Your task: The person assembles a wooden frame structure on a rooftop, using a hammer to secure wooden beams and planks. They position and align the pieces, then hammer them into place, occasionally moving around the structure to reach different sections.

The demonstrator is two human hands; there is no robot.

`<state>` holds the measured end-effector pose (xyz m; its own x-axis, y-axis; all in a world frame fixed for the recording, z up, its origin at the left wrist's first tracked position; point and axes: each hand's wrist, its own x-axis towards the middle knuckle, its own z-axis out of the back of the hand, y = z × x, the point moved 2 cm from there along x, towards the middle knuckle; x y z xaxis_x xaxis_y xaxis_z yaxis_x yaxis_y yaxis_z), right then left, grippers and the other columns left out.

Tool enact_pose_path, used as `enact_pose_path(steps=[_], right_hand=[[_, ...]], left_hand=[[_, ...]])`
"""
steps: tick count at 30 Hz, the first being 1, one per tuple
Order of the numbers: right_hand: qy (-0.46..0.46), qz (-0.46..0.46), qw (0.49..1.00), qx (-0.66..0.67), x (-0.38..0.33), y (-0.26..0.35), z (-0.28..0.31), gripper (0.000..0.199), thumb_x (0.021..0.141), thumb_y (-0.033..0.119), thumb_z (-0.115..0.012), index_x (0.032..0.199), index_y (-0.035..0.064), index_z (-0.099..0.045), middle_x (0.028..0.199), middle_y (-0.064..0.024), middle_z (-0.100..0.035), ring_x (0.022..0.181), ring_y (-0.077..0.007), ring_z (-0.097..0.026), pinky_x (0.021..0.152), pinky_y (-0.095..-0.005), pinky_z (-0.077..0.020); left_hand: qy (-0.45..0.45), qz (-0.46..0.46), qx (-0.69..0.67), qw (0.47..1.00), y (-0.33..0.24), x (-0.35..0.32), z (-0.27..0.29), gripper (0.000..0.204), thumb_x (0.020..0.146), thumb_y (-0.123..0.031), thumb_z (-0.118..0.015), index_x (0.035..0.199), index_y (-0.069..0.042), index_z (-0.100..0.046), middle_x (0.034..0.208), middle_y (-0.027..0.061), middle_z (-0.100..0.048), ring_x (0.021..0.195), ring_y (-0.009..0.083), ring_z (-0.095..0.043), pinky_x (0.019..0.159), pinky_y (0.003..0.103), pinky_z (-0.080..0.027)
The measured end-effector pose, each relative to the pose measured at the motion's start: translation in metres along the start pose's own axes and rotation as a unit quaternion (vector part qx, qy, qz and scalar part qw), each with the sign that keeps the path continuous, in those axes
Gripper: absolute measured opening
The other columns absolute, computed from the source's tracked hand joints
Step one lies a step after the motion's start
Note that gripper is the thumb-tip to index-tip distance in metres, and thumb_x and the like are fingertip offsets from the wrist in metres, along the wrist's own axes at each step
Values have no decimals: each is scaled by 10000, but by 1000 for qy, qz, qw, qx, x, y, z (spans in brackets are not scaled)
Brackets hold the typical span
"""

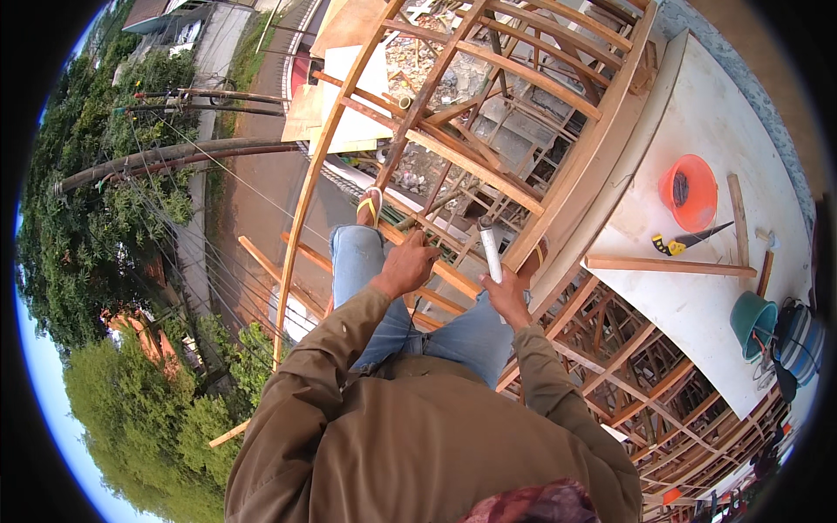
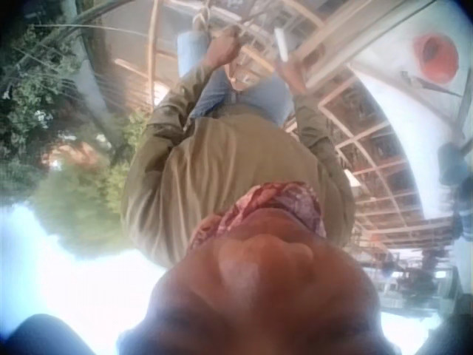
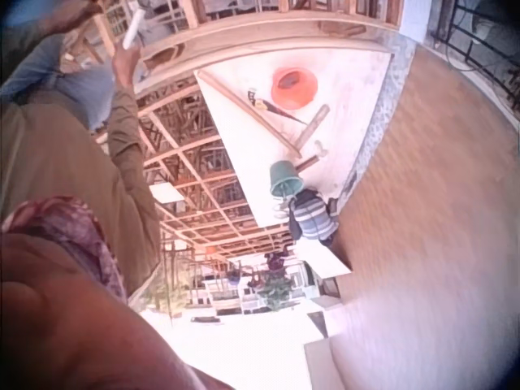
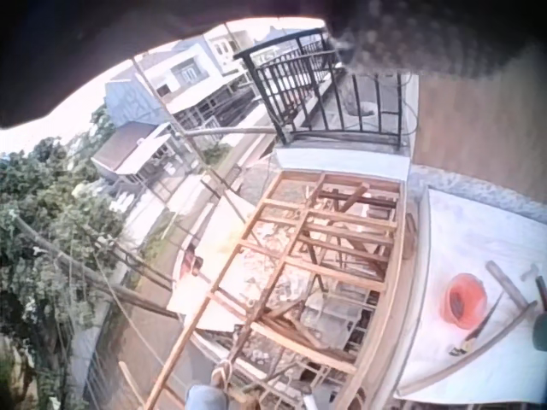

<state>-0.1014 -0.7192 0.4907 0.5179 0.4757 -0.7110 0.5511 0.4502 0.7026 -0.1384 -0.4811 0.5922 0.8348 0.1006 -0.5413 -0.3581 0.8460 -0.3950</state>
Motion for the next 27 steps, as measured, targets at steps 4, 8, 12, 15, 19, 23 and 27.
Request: enact_pose_path(steps=[4, 8, 12, 15, 19, 23, 27], right_hand=[[-82, -15, 992, -91, 55, 0, 12, 379, 925, 277, -659, 1117, -31, -551, 831, -246, -650, 783, -429, -660, 702, -484, -496], [-182, -68, 978, -73, 124, 4, 12, 390, 944, 222, -615, 1222, -21, -488, 845, -267, -654, 795, -432, -675, 695, -488, -505], [-215, -16, 962, 167, 209, -20, -22, 341, 998, 217, -601, 1251, 6, -512, 838, -69, -590, 704, -156, -560, 628, -357, -474], [-238, 9, 940, 243, 284, -55, -67, 329, 1017, 260, -609, 1213, 7, -536, 836, -41, -571, 731, -114, -527, 638, -325, -453], [-250, -14, 944, 216, 367, -96, -135, 316, 1017, 252, -610, 1183, -7, -538, 842, -41, -576, 777, -107, -528, 669, -318, -454], [-208, 0, 946, 247, 423, -110, -184, 313, 1017, 244, -604, 1174, -18, -533, 868, -63, -596, 785, -124, -550, 686, -330, -474], [-217, 37, 946, 236, 461, -106, -210, 363, 1023, 264, -576, 1233, -16, -477, 880, -116, -623, 764, -162, -600, 683, -364, -492]], left_hand=[[-13, -51, 80, 995, 58, 79, 0, 166, 903, -125, -606, 1009, -92, -730, 966, 170, -609, 923, 383, -633, 726, 486, -525], [21, 2, 84, 996, 168, 211, -18, 153, 921, -195, -627, 978, -78, -707, 955, 196, -680, 881, 403, -670, 748, 515, -532], [1, 15, 45, 999, 282, 355, -29, 176, 892, -199, -665, 988, -97, -772, 810, 197, -718, 779, 399, -700, 734, 468, -557], [24, -24, 64, 997, 342, 447, -43, 222, 900, -133, -602, 1023, -46, -764, 870, 242, -714, 801, 402, -700, 754, 455, -556], [86, -109, 141, 980, 394, 522, -77, 223, 931, -162, -617, 1066, -60, -761, 939, 190, -740, 871, 356, -714, 811, 435, -557], [174, -137, 205, 954, 435, 567, -113, 219, 930, -197, -624, 1072, -108, -764, 933, 136, -744, 880, 306, -713, 822, 406, -538], [200, -173, 240, 934, 468, 581, -130, 217, 933, -160, -615, 1088, -106, -756, 981, 145, -745, 928, 307, -713, 851, 414, -540]])
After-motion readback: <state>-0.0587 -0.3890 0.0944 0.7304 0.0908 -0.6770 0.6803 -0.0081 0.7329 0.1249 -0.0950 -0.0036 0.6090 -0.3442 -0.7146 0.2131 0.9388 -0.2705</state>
